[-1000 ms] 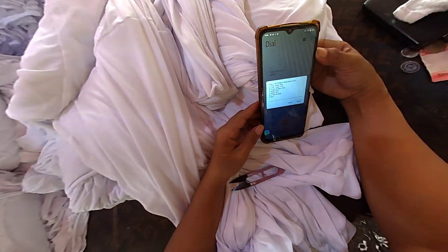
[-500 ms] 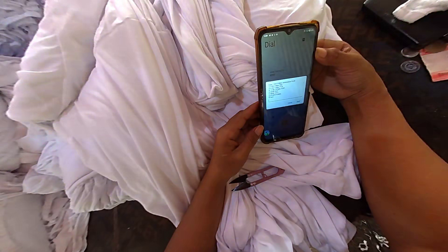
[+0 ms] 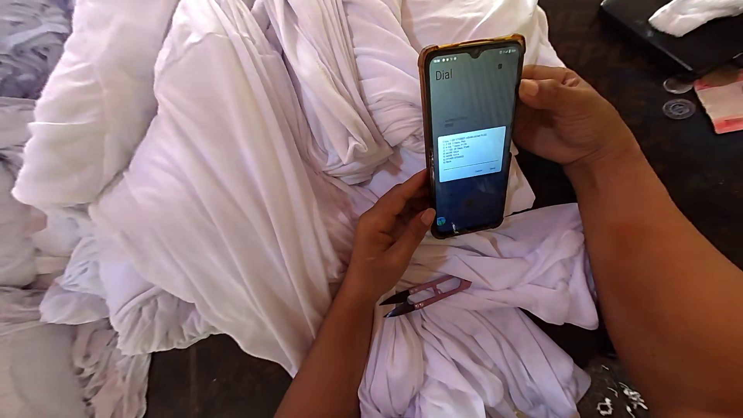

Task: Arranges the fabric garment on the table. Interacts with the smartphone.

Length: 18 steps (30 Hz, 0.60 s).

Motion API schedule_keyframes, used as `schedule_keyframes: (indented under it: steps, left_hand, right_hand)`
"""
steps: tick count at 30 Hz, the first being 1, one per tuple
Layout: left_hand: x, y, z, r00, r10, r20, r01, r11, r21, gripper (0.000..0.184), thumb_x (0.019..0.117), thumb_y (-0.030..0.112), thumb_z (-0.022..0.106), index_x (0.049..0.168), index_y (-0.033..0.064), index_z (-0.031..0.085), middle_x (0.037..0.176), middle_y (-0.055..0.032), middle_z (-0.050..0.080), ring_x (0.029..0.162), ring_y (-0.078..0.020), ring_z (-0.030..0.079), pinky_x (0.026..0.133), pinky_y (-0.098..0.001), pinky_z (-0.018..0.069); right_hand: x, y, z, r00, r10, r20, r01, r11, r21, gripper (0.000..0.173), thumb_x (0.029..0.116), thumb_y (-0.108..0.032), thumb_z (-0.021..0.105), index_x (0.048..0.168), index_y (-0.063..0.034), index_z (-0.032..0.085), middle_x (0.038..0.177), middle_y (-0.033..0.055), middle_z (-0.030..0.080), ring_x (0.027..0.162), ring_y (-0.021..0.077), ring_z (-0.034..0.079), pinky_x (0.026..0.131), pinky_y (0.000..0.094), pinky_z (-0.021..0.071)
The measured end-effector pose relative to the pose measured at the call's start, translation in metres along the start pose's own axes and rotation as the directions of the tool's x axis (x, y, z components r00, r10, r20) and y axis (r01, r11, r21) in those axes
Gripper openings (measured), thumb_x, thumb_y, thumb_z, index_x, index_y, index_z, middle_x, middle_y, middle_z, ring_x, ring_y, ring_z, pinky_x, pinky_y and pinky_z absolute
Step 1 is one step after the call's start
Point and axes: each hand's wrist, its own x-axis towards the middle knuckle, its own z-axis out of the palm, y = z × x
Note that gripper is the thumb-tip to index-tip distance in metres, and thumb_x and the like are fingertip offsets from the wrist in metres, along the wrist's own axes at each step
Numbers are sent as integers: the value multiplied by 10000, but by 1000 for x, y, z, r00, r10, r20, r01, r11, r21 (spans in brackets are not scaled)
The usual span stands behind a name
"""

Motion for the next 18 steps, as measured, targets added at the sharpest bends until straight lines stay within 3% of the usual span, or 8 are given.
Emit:
schedule_keyframes:
  steps: [18]
  left_hand:
    - [0, -1, 0, 1000, 1, 1, -1, 1000, -2, 442, 1016, 8, 537, 1452, -38, 482, 1302, -66, 656, 1117, -108, 666, 981, -290, 559]
  right_hand:
    - [1, 2, -2, 1000, -29, 10, 29, 1000, 10, 188, 1017, -157, 578, 1090, -121, 747, 1018, -14, 765, 951, 66, 720, 868, 256, 598]
